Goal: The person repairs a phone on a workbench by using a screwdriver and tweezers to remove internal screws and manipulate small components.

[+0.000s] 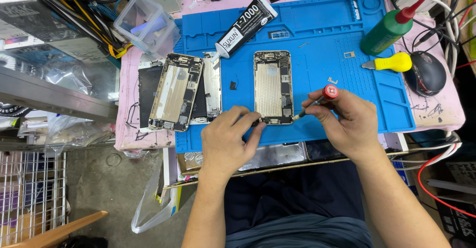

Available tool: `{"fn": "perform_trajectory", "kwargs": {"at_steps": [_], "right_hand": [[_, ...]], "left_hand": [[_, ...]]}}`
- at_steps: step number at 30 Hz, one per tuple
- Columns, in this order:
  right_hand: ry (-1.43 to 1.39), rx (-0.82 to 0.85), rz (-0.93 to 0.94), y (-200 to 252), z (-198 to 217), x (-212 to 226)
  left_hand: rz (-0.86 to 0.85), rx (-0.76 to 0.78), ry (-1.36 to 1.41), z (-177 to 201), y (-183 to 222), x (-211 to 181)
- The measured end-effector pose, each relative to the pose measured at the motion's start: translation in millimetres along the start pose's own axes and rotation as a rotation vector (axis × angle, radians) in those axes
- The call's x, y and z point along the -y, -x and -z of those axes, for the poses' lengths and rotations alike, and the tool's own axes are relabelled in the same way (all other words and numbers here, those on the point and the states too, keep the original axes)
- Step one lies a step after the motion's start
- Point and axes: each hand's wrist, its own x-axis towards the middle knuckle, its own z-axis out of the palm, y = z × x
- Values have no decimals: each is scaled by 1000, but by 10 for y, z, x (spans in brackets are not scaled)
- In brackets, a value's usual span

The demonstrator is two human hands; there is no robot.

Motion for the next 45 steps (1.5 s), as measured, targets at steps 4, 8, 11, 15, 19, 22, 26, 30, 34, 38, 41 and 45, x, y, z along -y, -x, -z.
{"fn": "perform_trajectory", "kwargs": {"at_steps": [4,8,11,15,19,22,26,30,34,38,41,45], "right_hand": [[-55,2,20,-7,2,7],[17,0,36,-39,-5,46],[61,8,39,-58,-15,89],[99,32,158,-62,-23,128],[81,17,163,-46,-24,115],[-2,12,56,-10,10,59],[-258,-62,-52,27,16,-87],[-491,-176,-159,80,5,-213],[-779,-182,-155,110,-33,-359],[-814,-190,-144,115,-27,-409],[-817,-189,-145,106,-17,-424],[-814,-180,-164,111,-21,-424]], "left_hand": [[1,-1,2,-6,5,1],[-2,2,5,-6,-8,-1],[2,4,3,-6,-10,1],[3,5,4,-5,-10,-2],[12,11,7,-7,-13,2],[10,2,7,-11,8,9],[0,-8,7,-24,3,18],[-14,-44,36,3,1,-23],[-120,-14,140,-55,3,-136],[-192,60,187,-148,-63,-219],[-211,87,179,-198,-93,-242],[-203,80,221,-253,-93,-256]]}}
